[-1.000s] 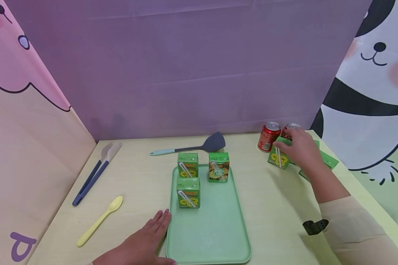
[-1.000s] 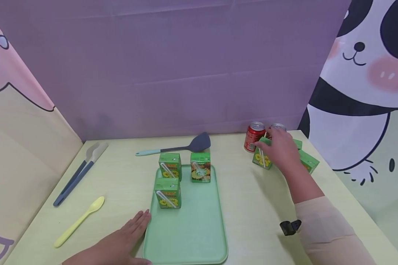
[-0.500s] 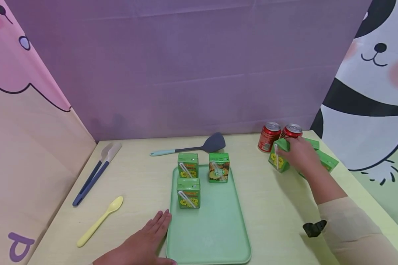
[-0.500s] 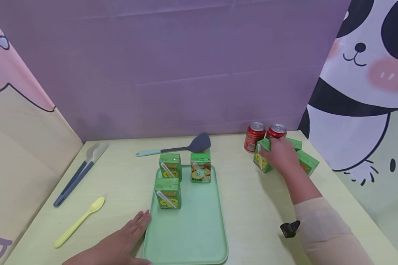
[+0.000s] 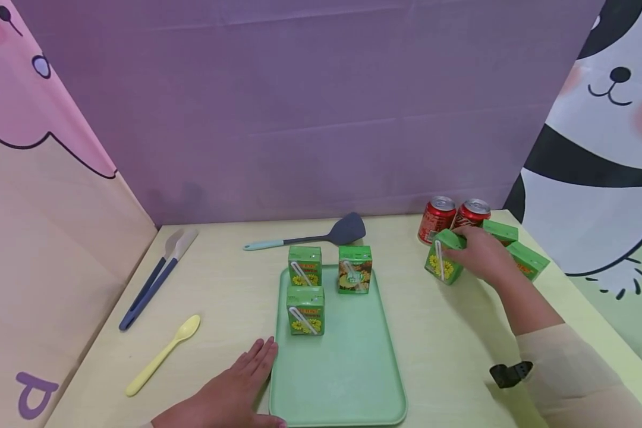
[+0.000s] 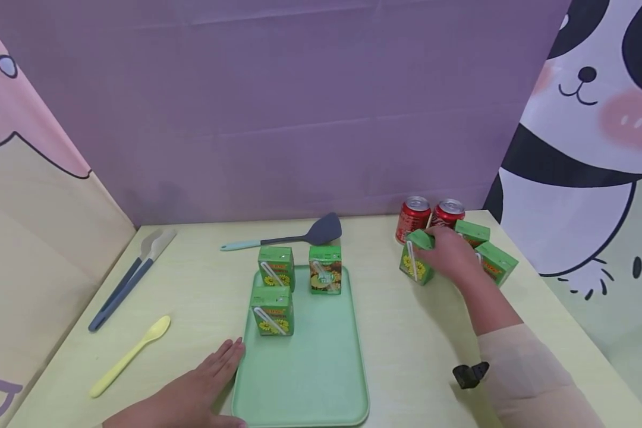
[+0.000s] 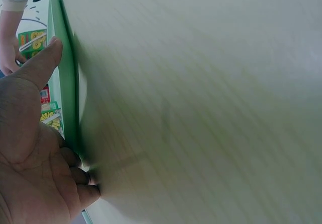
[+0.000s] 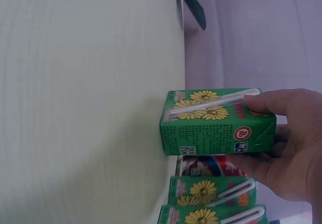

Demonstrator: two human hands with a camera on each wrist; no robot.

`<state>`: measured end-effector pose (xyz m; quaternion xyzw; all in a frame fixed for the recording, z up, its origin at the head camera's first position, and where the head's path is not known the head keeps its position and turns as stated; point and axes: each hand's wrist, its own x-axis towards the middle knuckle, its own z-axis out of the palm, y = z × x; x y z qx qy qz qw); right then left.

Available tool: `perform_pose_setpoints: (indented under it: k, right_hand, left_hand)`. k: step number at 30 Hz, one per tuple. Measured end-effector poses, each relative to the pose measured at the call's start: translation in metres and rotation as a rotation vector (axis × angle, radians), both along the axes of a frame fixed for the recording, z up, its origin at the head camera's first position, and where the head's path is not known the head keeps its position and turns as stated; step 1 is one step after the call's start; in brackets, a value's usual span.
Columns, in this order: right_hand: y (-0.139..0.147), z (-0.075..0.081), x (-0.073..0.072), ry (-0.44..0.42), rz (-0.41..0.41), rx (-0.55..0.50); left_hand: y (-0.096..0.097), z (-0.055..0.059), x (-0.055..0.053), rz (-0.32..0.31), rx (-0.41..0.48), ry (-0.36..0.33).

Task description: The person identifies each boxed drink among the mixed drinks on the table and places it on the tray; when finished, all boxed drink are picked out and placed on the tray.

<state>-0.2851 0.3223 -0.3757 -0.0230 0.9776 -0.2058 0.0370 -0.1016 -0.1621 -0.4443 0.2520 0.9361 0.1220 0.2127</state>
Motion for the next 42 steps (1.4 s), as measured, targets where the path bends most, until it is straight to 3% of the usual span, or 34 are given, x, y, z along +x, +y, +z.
perform_pose_setpoints:
  k: [12,24,32,42]
  right_hand:
    - [-0.040,0.019,0.028,0.085,0.139,0.038]
    - [-0.085,0.036,0.065,0.098,0.294,-0.001]
    - [-0.116,0.031,0.079,0.053,0.412,-0.064]
    - [-0.147,0.019,0.086,0.074,0.492,-0.026]
  left_hand:
    - [-0.001,0.000,-0.003,0.010,-0.009,-0.004]
    - [-0.002,-0.004,-0.002,0.006,-0.004,0.016]
    - [-0.003,-0.005,-0.001,0.002,0.007,0.028]
    - [-0.002,-0.004,-0.001,0.004,0.022,0.025]
